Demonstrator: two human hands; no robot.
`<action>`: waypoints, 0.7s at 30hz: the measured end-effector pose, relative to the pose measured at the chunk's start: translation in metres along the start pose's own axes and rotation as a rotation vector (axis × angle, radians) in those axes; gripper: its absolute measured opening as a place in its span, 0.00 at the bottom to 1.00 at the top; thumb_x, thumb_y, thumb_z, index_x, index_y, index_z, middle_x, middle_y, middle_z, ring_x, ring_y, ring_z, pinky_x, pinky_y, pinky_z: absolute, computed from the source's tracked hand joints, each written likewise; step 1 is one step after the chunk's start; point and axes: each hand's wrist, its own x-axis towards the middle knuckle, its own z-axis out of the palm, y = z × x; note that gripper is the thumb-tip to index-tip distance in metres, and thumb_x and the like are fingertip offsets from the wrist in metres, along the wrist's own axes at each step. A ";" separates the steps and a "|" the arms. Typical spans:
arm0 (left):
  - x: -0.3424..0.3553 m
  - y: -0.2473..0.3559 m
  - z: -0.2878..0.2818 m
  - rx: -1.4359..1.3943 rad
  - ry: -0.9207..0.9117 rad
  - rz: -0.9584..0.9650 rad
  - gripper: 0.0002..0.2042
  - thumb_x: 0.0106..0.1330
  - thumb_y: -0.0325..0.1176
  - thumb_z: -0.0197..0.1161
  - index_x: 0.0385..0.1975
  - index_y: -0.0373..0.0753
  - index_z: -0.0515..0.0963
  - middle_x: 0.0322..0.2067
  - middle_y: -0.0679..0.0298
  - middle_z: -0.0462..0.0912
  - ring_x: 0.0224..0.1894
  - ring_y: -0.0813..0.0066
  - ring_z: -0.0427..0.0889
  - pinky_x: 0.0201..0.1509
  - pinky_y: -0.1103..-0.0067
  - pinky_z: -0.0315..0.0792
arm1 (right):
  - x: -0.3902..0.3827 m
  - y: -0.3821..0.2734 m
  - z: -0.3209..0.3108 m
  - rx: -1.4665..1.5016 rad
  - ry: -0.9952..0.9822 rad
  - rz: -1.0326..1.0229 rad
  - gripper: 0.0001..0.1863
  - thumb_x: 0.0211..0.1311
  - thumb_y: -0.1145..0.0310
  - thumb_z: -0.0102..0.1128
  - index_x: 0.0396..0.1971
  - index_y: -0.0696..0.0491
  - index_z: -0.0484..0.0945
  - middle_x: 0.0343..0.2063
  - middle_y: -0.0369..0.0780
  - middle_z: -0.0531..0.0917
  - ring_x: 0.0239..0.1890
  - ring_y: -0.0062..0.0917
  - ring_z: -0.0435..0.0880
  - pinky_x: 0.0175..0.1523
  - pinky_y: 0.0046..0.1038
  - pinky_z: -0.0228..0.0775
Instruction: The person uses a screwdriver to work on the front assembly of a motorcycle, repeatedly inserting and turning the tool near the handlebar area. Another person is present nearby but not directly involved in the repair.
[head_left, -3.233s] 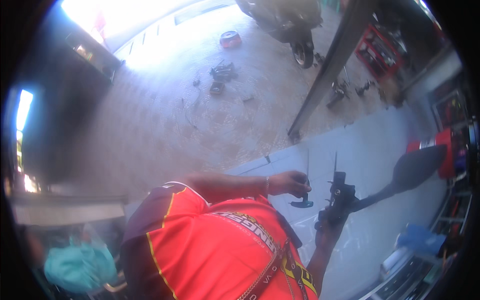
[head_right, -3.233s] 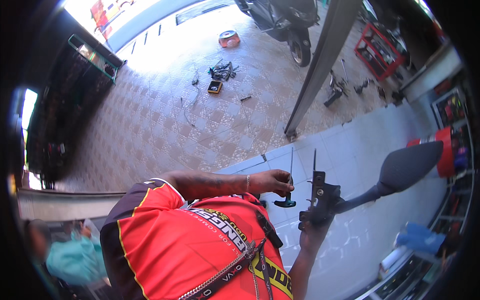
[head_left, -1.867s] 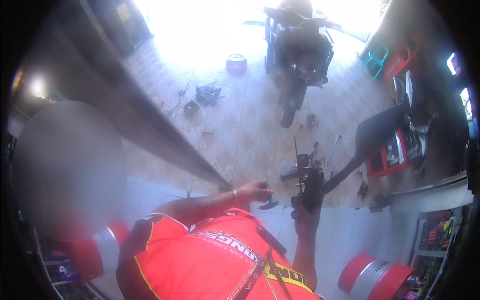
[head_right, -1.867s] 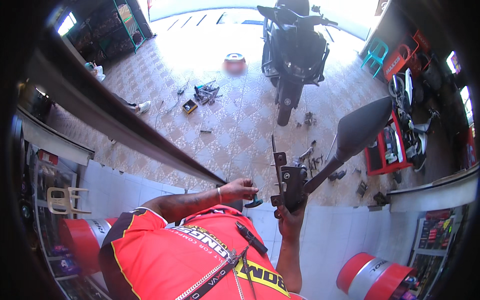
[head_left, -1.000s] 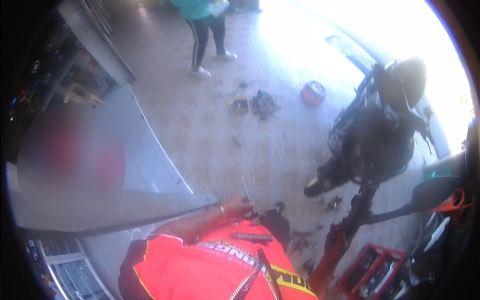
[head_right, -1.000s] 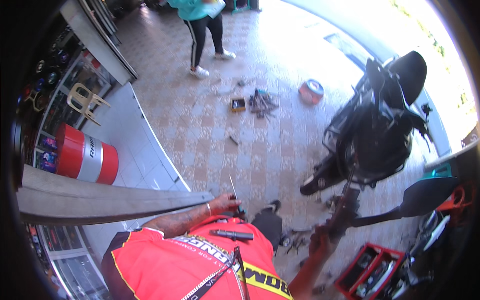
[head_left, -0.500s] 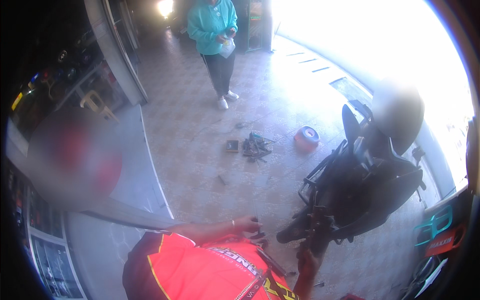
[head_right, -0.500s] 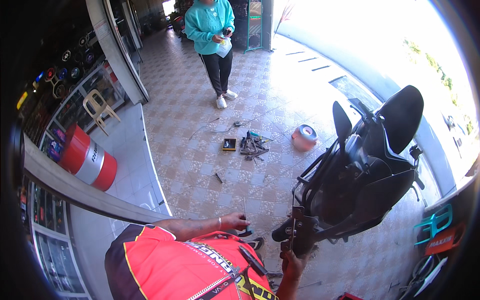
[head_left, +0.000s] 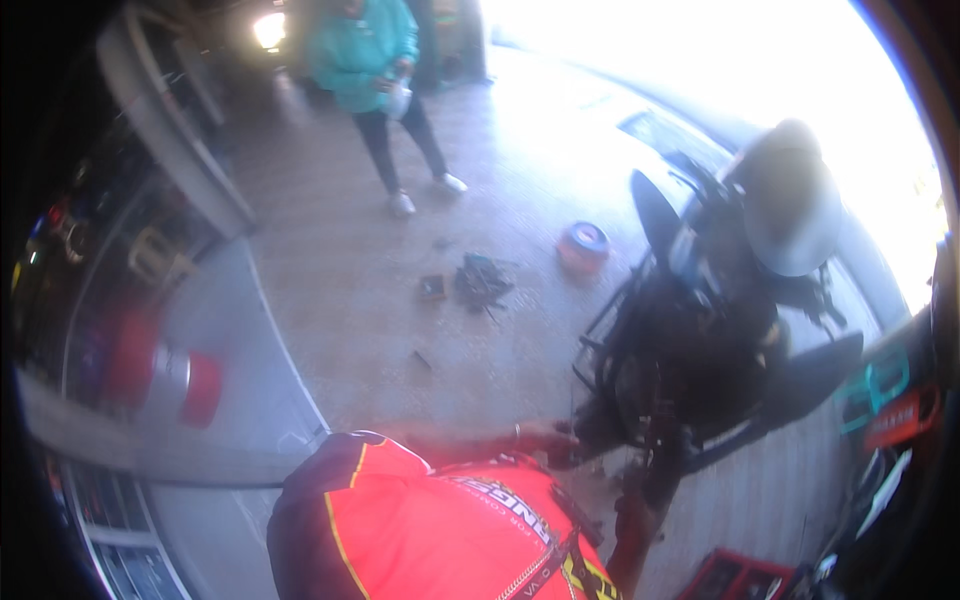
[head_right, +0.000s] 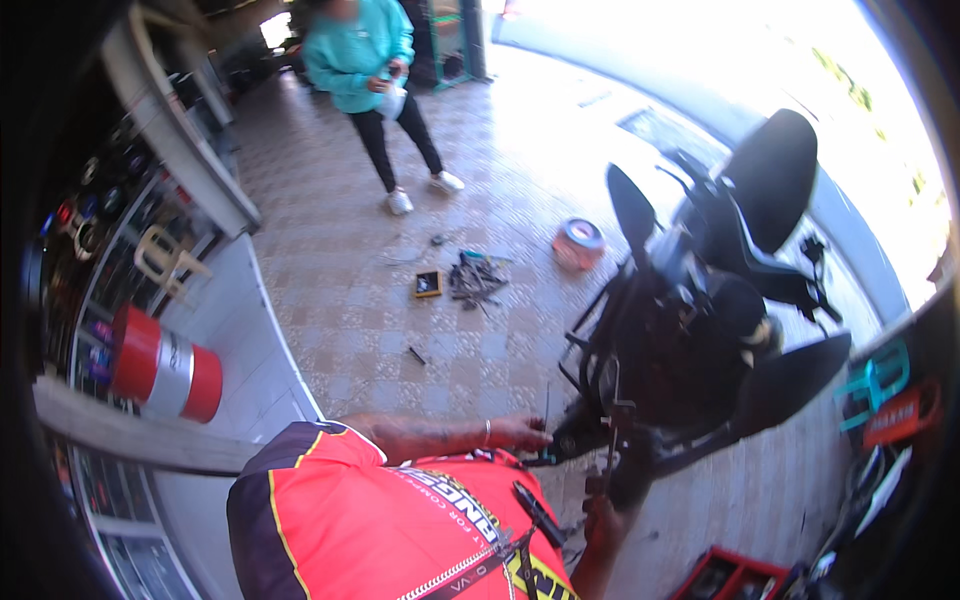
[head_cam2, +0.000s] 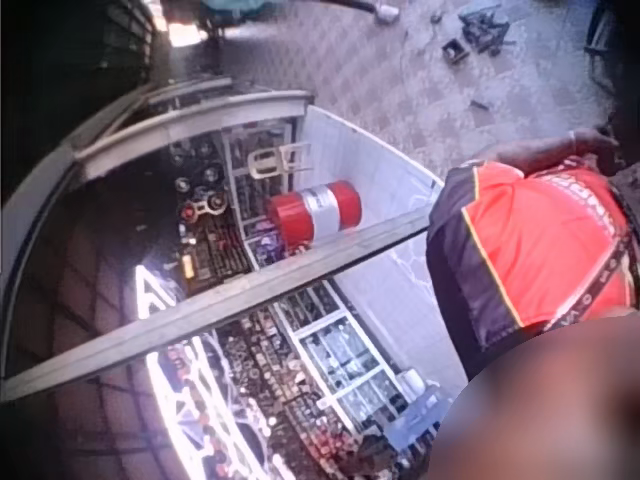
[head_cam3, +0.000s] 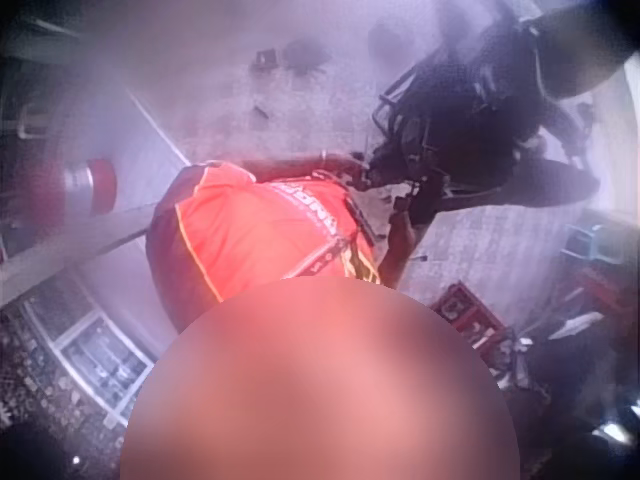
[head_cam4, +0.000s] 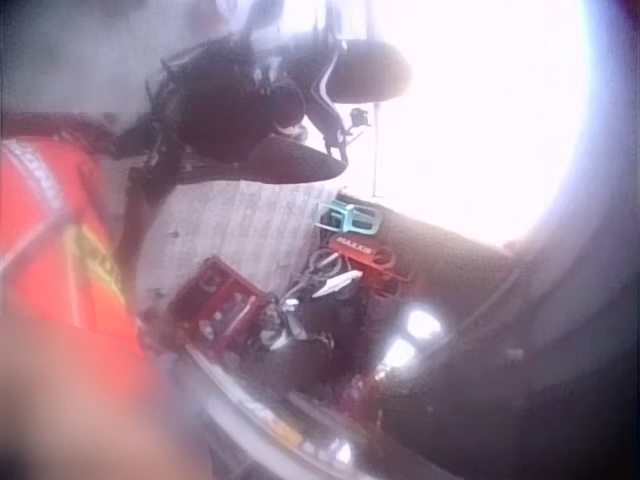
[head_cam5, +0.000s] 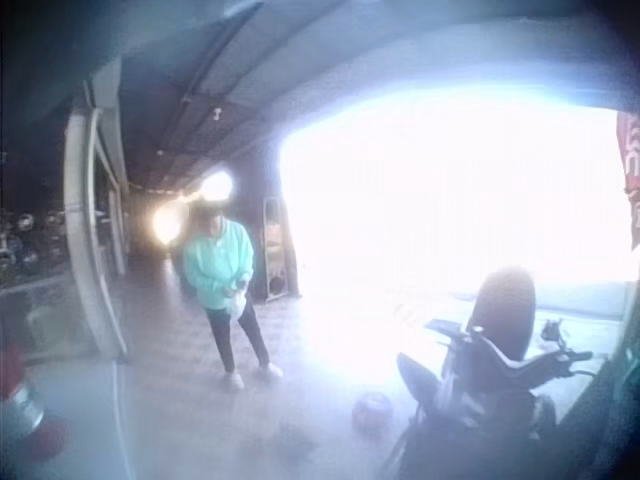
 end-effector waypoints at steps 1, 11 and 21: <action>0.013 0.004 -0.003 -0.005 0.042 -0.040 0.14 0.71 0.44 0.68 0.36 0.40 0.77 0.29 0.69 0.81 0.29 0.82 0.77 0.30 0.81 0.71 | 0.014 0.002 -0.003 0.001 -0.009 -0.017 0.55 0.53 0.69 0.78 0.76 0.49 0.50 0.55 0.46 0.77 0.36 0.25 0.84 0.28 0.18 0.72; 0.235 0.067 0.045 -0.112 -0.169 -0.162 0.09 0.74 0.37 0.65 0.41 0.39 0.76 0.33 0.68 0.82 0.35 0.79 0.83 0.42 0.79 0.78 | 0.155 -0.031 -0.143 0.100 0.200 -0.159 0.48 0.57 0.73 0.75 0.73 0.46 0.53 0.50 0.43 0.82 0.41 0.25 0.87 0.28 0.17 0.69; 0.317 0.108 0.019 0.013 -0.226 -0.117 0.09 0.75 0.36 0.64 0.44 0.39 0.74 0.35 0.67 0.81 0.37 0.78 0.83 0.46 0.78 0.79 | 0.241 -0.021 -0.177 0.107 0.370 -0.309 0.36 0.62 0.80 0.68 0.67 0.47 0.61 0.47 0.37 0.83 0.37 0.16 0.83 0.29 0.16 0.66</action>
